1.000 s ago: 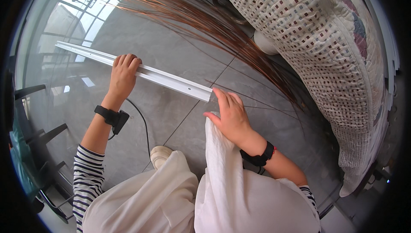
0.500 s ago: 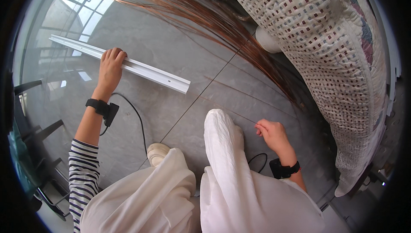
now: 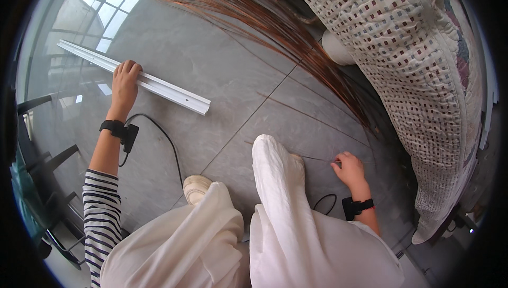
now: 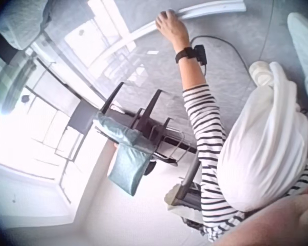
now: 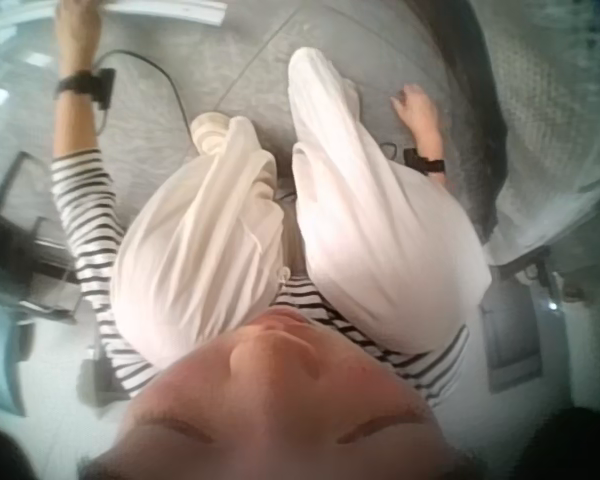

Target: The person sits on the floor and assembles a curtain rod by inserting copper rods into white plastic channels. They handle multiple white plastic pieces and copper rods, aligning and inserting them one by one.

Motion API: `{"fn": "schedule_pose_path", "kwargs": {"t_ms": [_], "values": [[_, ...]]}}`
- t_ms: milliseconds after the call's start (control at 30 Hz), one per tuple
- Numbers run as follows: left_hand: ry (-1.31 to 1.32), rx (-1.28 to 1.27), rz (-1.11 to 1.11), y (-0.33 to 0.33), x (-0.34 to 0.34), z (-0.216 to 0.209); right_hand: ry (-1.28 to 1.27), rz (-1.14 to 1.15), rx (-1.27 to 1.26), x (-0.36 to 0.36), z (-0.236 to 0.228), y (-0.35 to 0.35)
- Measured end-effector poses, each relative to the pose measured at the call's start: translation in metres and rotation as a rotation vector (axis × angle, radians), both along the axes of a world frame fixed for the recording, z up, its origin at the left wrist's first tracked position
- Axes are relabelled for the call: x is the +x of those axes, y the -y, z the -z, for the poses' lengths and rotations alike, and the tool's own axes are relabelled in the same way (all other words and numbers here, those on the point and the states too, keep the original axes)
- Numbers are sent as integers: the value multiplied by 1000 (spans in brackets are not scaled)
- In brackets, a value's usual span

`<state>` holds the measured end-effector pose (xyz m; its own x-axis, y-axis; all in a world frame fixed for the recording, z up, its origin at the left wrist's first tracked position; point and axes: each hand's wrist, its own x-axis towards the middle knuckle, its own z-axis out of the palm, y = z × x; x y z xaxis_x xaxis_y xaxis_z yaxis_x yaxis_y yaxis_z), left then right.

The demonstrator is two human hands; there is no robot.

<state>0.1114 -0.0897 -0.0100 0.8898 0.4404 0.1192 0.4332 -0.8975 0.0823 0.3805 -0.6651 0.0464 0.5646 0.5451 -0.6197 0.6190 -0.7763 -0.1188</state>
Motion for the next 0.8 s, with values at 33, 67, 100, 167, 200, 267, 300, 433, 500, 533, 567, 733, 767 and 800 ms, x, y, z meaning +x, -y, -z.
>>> {"fn": "schedule_pose_path", "kwargs": {"t_ms": [33,67,100,167,200,267,300,433,500,533,567,733,767,800], "values": [[5,-4,-2,5,1,-2,52,-40,-40,-8,-1,-19],[11,-7,-2,11,5,-3,116,-134,-1,-13,1,-34],[14,-11,8,16,8,-4,178,-228,37,-18,3,-50],[20,-18,26,26,14,-4,141,-269,154,-32,9,-89],[23,-21,25,29,16,-5,103,-315,295,-41,16,-107],[33,-28,21,31,20,-6,26,-427,502,-61,30,-142],[47,-33,22,32,22,-7,-14,-494,569,-70,36,-155],[102,-31,16,35,30,-15,-61,-611,584,-85,61,-178],[135,-25,3,35,33,-20,-50,-636,556,-86,63,-179],[153,-22,-6,35,34,-23,-43,-649,541,-86,62,-179],[172,-20,-15,34,36,-26,-104,-557,537,-85,59,-179],[216,-4,-53,35,40,-47,-303,-43,721,-56,-2,-202],[224,-16,-43,33,41,-48,-321,-24,809,-52,-17,-208],[229,-25,-34,33,42,-51,-343,-3,898,-48,-32,-213]]}}
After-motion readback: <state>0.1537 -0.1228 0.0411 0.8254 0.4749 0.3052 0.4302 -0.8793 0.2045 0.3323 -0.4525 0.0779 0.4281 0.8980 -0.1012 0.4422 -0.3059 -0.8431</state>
